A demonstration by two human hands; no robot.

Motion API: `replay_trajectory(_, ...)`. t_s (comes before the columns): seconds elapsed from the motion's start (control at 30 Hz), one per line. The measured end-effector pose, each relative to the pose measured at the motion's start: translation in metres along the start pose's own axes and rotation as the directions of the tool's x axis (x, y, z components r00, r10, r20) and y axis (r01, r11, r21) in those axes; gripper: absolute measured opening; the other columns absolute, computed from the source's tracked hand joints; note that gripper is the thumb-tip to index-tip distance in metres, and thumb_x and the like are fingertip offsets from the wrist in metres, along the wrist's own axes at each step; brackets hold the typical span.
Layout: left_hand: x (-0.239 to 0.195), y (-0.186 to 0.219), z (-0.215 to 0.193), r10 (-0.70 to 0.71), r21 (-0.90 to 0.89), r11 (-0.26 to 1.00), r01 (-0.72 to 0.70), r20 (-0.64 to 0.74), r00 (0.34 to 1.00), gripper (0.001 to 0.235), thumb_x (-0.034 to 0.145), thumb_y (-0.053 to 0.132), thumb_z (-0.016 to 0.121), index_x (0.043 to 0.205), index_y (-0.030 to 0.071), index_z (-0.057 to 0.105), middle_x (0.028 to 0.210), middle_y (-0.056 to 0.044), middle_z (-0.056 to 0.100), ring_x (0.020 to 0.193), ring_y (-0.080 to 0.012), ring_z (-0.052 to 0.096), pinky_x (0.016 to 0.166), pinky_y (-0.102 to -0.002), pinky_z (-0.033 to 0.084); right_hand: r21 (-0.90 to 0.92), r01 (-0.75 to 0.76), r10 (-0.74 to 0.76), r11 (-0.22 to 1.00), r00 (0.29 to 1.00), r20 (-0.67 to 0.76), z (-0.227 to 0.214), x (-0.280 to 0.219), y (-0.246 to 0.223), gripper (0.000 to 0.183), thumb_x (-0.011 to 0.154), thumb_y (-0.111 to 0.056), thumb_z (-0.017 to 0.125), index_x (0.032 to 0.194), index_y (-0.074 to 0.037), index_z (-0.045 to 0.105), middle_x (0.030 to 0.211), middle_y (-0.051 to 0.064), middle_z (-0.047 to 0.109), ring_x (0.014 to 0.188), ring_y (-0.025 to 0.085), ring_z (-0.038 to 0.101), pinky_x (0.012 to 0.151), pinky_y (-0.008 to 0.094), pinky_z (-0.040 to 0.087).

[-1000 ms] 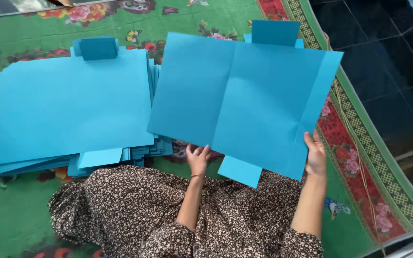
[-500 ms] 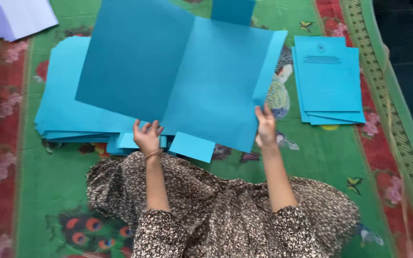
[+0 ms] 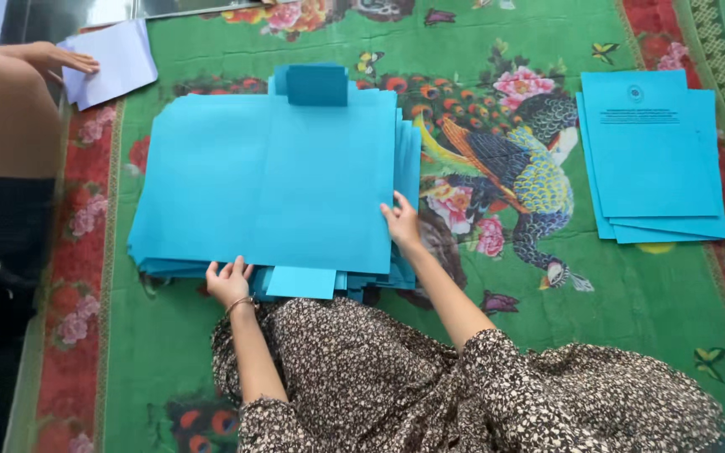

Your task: The person organizes blue paper folders on a floral rug by picking up each folder, opening it, smoothing the surface with their hands, and stacking it onto a separate pile.

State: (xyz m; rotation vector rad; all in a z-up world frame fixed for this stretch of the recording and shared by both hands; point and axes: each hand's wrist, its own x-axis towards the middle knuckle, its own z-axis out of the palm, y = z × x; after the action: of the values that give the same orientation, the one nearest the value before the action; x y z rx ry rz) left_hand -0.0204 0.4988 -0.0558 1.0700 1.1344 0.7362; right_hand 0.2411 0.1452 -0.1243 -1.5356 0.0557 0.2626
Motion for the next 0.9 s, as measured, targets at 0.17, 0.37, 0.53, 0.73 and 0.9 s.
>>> replay_trajectory(0.17,-0.098,0.066,0.014,0.153,0.246,0.96,-0.133,-0.068,0.986,0.077,0.098,0.022,0.079,0.149,0.002,0.025,0.139,-0.029,0.036,0.123,-0.045,0.048,0.094,-0.06,0.051,-0.007,-0.032,0.033,0.999,0.997,0.068,-0.031,-0.061,-0.089,0.056,0.088,-0.01,0.079,0.14,-0.014,0.058,0.1,0.015,0.071,0.08,0.022,0.071,0.058,0.037,0.064)
replay_trajectory(0.37,-0.267,0.108,0.089,0.397,0.678,0.636,-0.367,0.12,0.91,0.073,0.096,0.029,0.071,0.151,0.002,0.031,0.153,-0.025,0.032,0.14,-0.0396,0.034,0.11,-0.059,0.037,-0.462,0.109,-0.149,0.88,0.987,-0.052,-0.166,-0.077,-0.132,0.022,0.086,-0.018,0.075,0.108,-0.019,0.077,0.098,-0.001,0.076,0.087,0.012,0.069,0.085,0.027,0.054)
replay_trajectory(0.53,-0.349,0.026,0.142,0.422,0.743,0.078,-0.665,0.58,0.697,0.096,0.086,0.066,0.055,0.161,0.012,0.031,0.174,-0.015,0.01,0.16,-0.0382,-0.006,0.111,-0.084,0.002,-0.809,0.108,-0.212,0.578,0.977,-0.021,-0.306,-0.063,-0.127,0.051,0.086,-0.03,0.073,0.135,-0.02,0.061,0.16,0.013,0.039,0.155,0.036,0.021,0.123,0.056,0.022)
replay_trajectory(0.73,-0.344,-0.054,0.161,0.357,0.659,-0.19,-0.728,0.737,0.574,0.109,0.084,0.082,0.039,0.165,0.01,0.022,0.173,-0.015,0.013,0.159,-0.044,0.005,0.112,-0.084,0.01,-0.924,-0.212,0.03,0.32,0.977,-0.213,-0.395,-0.066,-0.193,0.091,0.098,-0.048,0.057,0.165,-0.01,0.007,0.172,0.007,-0.018,0.157,0.027,-0.019,0.127,0.057,0.006)
replay_trajectory(0.9,-0.348,-0.065,0.166,0.421,0.628,-0.404,-0.665,0.773,0.474,0.115,0.084,0.075,0.045,0.167,0.004,0.008,0.173,-0.021,-0.002,0.158,-0.0476,-0.002,0.11,-0.084,0.024,-0.916,-0.312,0.091,0.251,0.95,-0.298,-0.423,-0.06,-0.177,0.09,0.099,-0.069,0.024,0.165,-0.014,0.001,0.173,0.008,-0.008,0.159,0.027,-0.008,0.122,0.068,-0.001)
